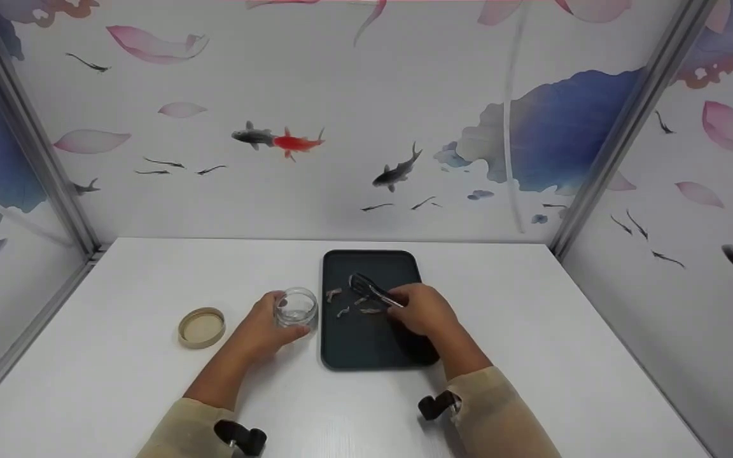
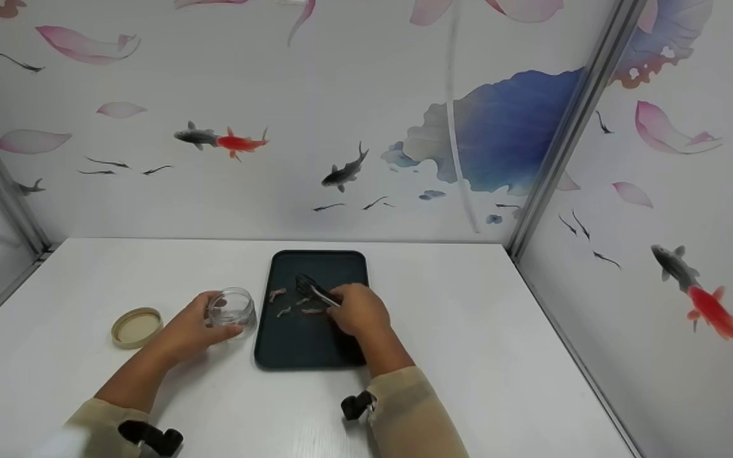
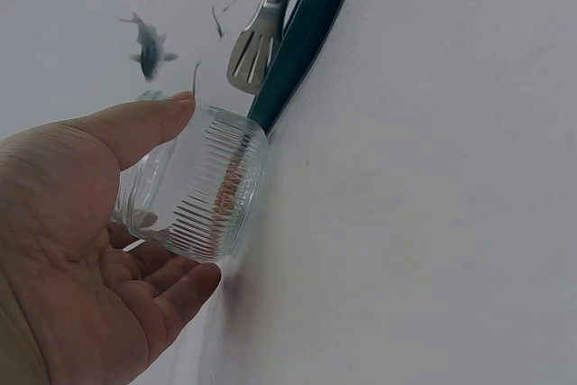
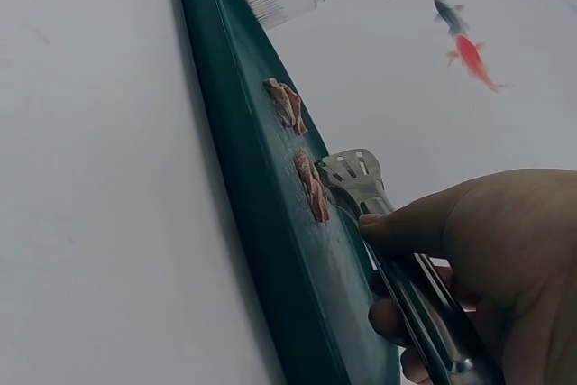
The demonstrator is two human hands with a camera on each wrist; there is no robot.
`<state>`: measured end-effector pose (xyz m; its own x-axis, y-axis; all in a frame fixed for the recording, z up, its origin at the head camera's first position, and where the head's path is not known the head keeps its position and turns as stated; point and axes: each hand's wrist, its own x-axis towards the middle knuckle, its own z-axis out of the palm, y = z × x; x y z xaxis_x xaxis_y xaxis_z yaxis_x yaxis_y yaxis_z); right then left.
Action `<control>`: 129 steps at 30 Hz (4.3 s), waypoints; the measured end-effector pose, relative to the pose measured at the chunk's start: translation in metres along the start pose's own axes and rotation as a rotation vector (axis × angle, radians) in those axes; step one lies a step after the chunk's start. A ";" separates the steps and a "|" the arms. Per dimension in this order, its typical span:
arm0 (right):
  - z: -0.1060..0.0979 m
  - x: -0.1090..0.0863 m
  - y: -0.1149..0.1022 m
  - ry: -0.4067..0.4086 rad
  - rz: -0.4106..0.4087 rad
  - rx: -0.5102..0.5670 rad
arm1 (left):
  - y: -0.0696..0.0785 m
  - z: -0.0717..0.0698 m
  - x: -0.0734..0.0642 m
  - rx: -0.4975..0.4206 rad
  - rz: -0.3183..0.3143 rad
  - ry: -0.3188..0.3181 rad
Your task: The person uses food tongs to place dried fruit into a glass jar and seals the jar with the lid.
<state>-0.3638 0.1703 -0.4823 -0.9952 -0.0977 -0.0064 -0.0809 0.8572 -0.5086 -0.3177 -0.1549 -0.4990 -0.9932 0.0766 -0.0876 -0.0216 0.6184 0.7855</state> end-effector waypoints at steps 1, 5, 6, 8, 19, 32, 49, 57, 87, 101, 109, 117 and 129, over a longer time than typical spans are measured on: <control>0.000 0.000 0.000 0.001 0.000 0.000 | 0.000 0.000 0.000 -0.002 -0.005 0.000; -0.001 -0.001 -0.001 0.003 0.005 -0.003 | 0.000 0.000 0.000 -0.008 -0.003 -0.004; -0.002 -0.001 -0.002 0.004 0.004 -0.004 | 0.000 0.000 0.000 -0.010 -0.003 -0.004; -0.003 -0.001 -0.002 0.008 0.001 -0.006 | 0.001 0.000 0.000 -0.007 -0.003 -0.005; -0.015 -0.007 -0.010 0.036 -0.040 0.020 | 0.002 0.000 -0.002 0.003 -0.005 -0.001; -0.023 -0.020 -0.027 0.055 -0.044 0.043 | 0.000 0.001 0.000 0.007 -0.004 0.006; -0.025 -0.035 -0.049 0.071 -0.139 0.038 | 0.000 0.000 0.000 0.000 0.001 0.005; -0.021 -0.043 -0.060 0.069 -0.189 0.015 | 0.001 0.000 0.000 0.004 0.008 0.003; -0.008 -0.059 -0.082 -0.033 -0.277 -0.033 | -0.001 0.000 0.001 -0.035 0.036 0.013; -0.009 -0.059 -0.080 -0.023 -0.260 -0.030 | 0.002 0.000 0.000 -0.021 0.033 0.017; -0.016 -0.053 -0.073 -0.008 -0.222 0.005 | 0.002 0.001 0.002 -0.001 0.018 0.024; -0.020 -0.051 -0.070 -0.010 -0.205 0.029 | 0.002 0.001 0.001 -0.025 0.010 0.019; -0.034 -0.044 -0.056 0.008 -0.149 0.056 | 0.002 0.001 0.000 -0.036 -0.001 0.004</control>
<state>-0.3177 0.1437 -0.4240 -0.9728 -0.2176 0.0791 -0.2246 0.8040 -0.5506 -0.3179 -0.1527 -0.4983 -0.9937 0.0724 -0.0860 -0.0269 0.5898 0.8071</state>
